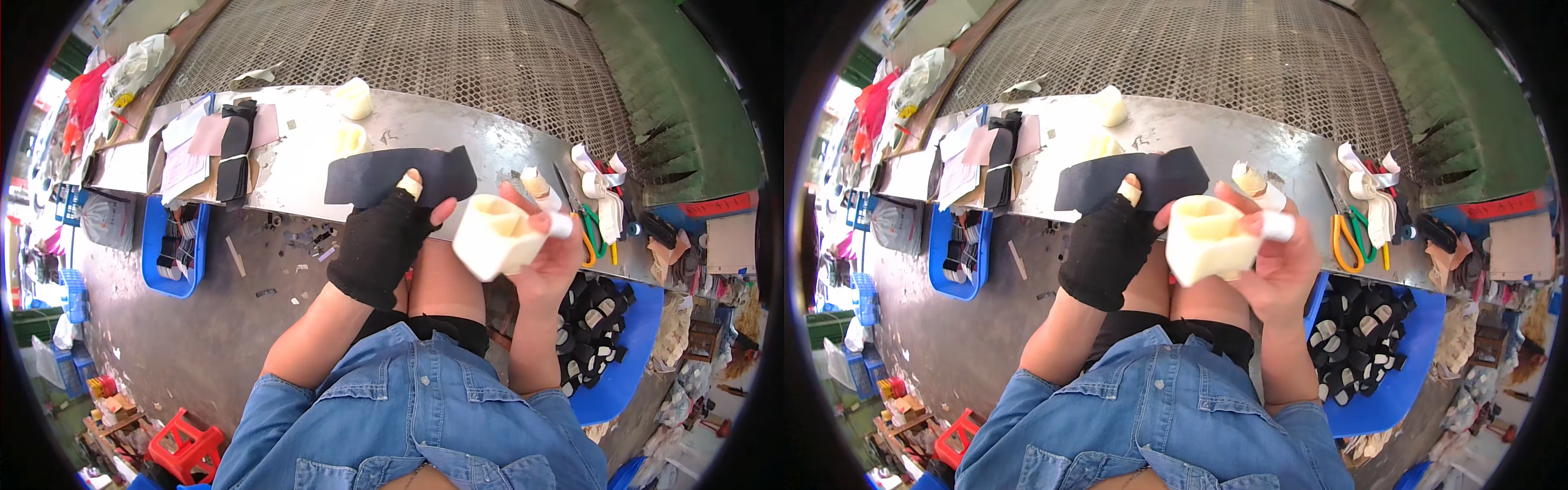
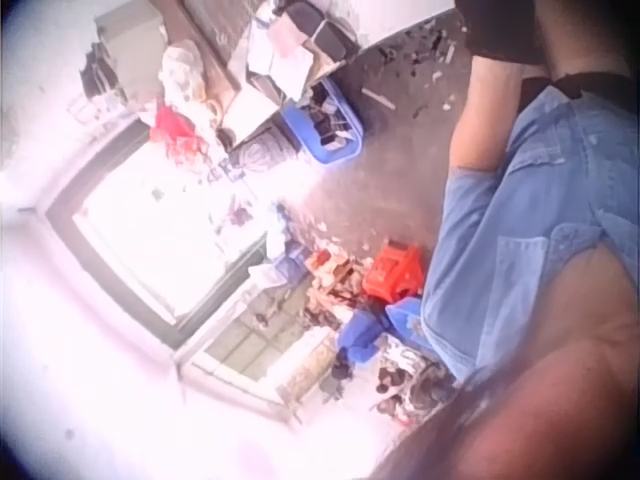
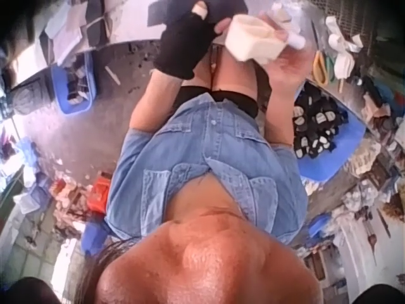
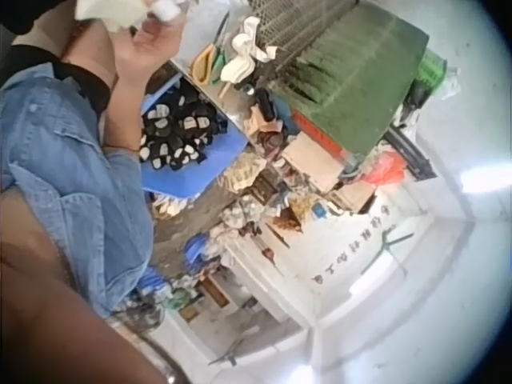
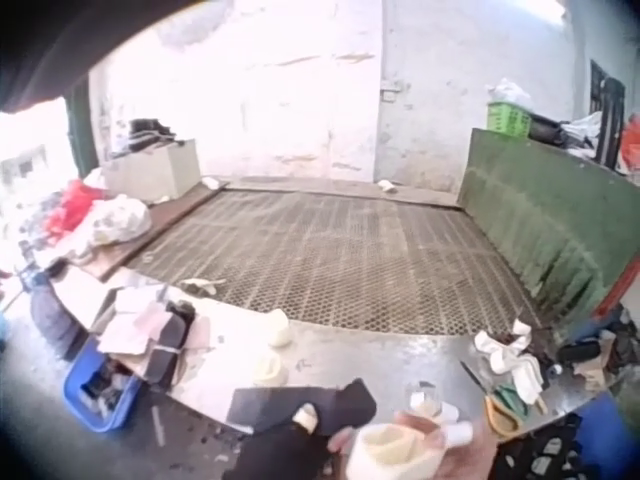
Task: The person is manually assembling shoe components by inserting foam pieces into outer fabric shells.
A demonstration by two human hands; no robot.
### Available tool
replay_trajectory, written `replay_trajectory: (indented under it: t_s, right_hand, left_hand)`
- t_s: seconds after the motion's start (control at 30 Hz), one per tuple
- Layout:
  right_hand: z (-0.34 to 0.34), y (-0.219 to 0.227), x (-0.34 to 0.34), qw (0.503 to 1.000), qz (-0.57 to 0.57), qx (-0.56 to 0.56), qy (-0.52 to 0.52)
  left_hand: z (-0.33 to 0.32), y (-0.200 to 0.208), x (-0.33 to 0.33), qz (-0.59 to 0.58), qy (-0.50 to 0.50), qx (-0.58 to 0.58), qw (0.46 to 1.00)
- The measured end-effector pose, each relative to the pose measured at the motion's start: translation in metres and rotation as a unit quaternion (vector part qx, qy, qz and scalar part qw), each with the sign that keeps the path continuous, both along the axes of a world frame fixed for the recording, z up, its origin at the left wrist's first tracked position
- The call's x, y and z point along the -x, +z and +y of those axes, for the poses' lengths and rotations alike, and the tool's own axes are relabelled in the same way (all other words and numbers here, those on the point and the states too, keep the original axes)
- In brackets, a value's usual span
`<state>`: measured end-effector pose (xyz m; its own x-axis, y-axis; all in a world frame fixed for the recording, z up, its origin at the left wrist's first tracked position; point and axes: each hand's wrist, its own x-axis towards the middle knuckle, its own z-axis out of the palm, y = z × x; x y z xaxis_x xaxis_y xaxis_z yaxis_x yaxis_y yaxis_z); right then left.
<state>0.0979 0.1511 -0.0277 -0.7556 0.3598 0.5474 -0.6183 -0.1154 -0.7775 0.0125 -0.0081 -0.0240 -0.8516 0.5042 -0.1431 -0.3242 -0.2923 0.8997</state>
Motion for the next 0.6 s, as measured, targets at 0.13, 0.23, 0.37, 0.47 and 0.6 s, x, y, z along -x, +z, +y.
replay_trajectory:
  t_s: [0.13,0.23,0.37,0.47,0.6]
  right_hand:
    - [0.006,0.002,-0.004,0.978,0.001,-0.186,-0.089]
    - [0.007,0.0,-0.008,0.969,-0.003,-0.222,-0.105]
    - [0.001,0.008,-0.013,0.984,-0.008,-0.138,-0.112]
    - [-0.007,0.024,-0.015,0.988,-0.001,-0.084,-0.127]
    - [-0.003,0.019,-0.014,0.975,-0.003,-0.199,-0.096]
  left_hand:
    - [0.006,0.01,0.004,-0.171,-0.017,-0.206,0.963]
    - [0.008,0.008,0.004,-0.168,-0.013,-0.219,0.961]
    - [0.007,0.008,0.004,-0.16,-0.044,-0.226,0.96]
    - [0.004,0.008,0.003,-0.153,-0.068,-0.22,0.961]
    - [0.005,0.018,-0.003,-0.123,-0.064,-0.207,0.968]
